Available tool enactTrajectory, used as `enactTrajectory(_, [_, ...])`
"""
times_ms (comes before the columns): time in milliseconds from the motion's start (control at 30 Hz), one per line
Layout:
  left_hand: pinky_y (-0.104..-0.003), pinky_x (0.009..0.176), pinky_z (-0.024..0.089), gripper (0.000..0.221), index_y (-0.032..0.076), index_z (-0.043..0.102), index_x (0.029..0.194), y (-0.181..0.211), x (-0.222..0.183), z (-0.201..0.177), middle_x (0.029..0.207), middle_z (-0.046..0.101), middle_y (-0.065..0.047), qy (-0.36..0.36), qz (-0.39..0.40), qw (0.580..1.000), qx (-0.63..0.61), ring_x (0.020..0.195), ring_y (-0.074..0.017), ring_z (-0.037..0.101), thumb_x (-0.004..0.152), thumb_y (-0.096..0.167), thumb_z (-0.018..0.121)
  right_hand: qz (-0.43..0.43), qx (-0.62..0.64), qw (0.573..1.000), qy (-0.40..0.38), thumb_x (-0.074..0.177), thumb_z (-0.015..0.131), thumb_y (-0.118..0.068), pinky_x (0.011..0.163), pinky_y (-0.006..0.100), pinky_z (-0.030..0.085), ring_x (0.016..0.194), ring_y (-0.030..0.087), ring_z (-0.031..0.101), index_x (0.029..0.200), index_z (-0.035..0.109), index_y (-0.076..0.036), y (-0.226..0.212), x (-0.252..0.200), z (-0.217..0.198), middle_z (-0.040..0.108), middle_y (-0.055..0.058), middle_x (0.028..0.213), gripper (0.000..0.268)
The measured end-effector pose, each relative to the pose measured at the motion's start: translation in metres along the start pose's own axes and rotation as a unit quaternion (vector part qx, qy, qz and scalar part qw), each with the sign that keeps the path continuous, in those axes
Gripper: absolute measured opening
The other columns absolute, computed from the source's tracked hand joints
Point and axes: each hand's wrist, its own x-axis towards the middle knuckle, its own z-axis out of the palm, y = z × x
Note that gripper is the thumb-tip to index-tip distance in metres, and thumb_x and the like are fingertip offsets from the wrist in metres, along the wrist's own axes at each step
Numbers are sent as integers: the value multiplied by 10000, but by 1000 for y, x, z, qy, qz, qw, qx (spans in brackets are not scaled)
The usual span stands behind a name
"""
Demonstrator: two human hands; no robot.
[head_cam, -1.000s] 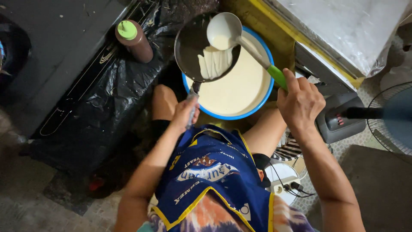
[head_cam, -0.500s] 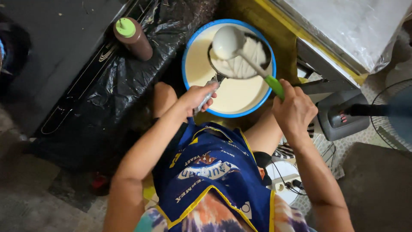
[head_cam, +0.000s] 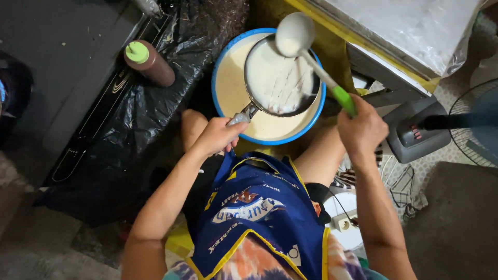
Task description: Dipping pans into batter and placing them on a stove to cook crepes
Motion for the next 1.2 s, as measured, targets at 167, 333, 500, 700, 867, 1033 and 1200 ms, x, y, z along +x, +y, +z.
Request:
enactTrajectory(167, [-263,298,405,407,-27,696,892,-25,5,1,512,618,-141,3,25,997,-69,343,-161,561,905,376,745,-22,-51,998,33,796,714,-388,729,385,582,841,252,751,1257,760,-406,11,-5,-27,729,-55,973,464])
enactTrajectory(333, [-267,298,409,437,-41,719,931,-32,13,10,506,599,-150,-26,30,992,-117,320,-164,547,922,395,756,-32,-20,998,52,781,737,-391,718,389,589,805,259,750,1251,754,-403,-11,1,-21,724,-38,954,470])
enactTrajectory(500, [-244,332,365,371,16,688,871,-1,-5,5,532,587,-110,-21,9,994,-105,348,-138,499,927,382,712,-24,-26,999,38,839,697,-356,589,368,490,751,226,737,1255,792,-319,-11,10,-50,760,-23,921,429])
enactTrajectory(700, [-226,365,304,312,80,638,854,8,-9,-13,580,582,-60,2,3,998,-65,384,-104,464,961,373,640,-53,-51,997,27,896,721,-297,526,375,454,764,238,724,1291,821,-281,6,-24,-76,762,-32,953,408])
enactTrajectory(867, [-237,376,316,353,38,658,907,24,-13,-19,600,565,-73,28,-29,995,-89,398,-120,445,952,388,652,-90,-43,990,96,883,756,-218,477,315,349,616,180,635,1216,875,-240,8,-41,-83,715,-50,826,354])
enactTrajectory(1033, [-226,367,335,353,34,651,866,20,-7,-22,583,564,-91,27,14,996,-87,384,-121,451,960,375,647,-126,-47,980,147,791,736,-184,559,334,479,704,213,663,1268,857,-246,7,-36,-77,643,-21,814,496])
enactTrajectory(1200, [-219,385,352,338,70,700,848,45,-22,-26,558,596,-59,68,-13,998,-6,383,-107,483,949,389,654,-148,-33,972,181,756,708,-99,590,348,496,696,247,660,1227,866,-196,11,-32,-74,713,12,868,507])
